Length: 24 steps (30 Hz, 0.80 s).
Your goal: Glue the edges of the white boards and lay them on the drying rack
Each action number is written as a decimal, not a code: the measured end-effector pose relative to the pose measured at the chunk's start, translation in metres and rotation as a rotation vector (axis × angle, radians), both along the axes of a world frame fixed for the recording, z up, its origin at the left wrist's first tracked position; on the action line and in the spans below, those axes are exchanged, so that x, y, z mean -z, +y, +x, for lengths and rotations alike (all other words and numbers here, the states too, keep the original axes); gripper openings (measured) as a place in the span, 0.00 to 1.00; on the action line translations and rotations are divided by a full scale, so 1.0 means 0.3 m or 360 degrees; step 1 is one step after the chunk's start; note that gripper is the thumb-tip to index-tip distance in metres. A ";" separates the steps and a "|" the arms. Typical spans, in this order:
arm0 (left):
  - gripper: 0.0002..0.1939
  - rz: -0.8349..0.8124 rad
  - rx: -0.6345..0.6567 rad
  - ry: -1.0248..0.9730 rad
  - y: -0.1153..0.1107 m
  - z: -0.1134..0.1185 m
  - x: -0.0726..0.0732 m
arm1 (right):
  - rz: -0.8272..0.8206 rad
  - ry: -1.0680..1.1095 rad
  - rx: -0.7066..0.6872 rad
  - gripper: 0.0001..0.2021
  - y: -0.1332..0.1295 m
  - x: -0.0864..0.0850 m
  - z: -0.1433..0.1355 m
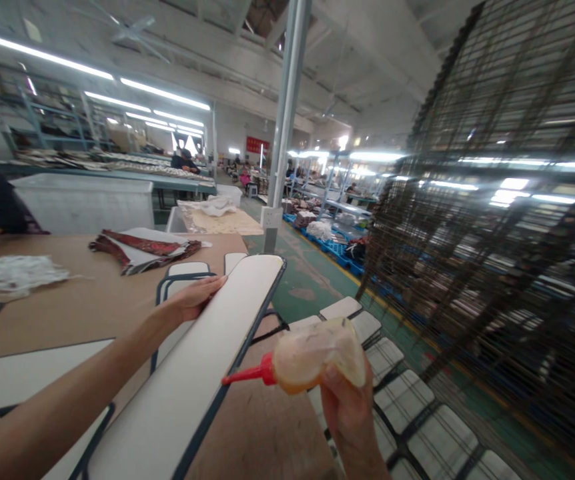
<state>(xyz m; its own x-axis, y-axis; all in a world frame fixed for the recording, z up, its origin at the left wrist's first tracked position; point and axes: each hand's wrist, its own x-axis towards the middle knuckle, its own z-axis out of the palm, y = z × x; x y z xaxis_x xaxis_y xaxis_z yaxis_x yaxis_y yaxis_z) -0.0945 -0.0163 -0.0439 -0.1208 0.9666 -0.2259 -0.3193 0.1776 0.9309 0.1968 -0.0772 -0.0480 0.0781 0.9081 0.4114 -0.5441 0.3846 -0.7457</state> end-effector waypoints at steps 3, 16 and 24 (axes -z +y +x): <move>0.08 -0.0034 -0.0053 0.0052 -0.001 0.006 -0.026 | -0.0015 -0.0022 -0.0011 0.28 -0.004 -0.001 -0.004; 0.07 -0.0026 -0.0135 0.0003 0.046 -0.021 -0.071 | -0.0053 -0.0018 -0.0117 0.27 -0.026 -0.003 -0.010; 0.09 -0.0069 -0.0156 -0.0012 0.084 -0.053 -0.069 | -0.0078 0.0018 -0.0148 0.25 -0.033 0.002 -0.005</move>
<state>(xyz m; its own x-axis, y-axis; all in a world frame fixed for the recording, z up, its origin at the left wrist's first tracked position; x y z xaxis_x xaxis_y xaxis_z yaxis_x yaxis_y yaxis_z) -0.1103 0.0088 -0.0232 -0.2125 0.9395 -0.2688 -0.3441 0.1855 0.9204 0.1953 -0.0870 -0.0485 -0.0032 0.9306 0.3659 -0.5841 0.2953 -0.7560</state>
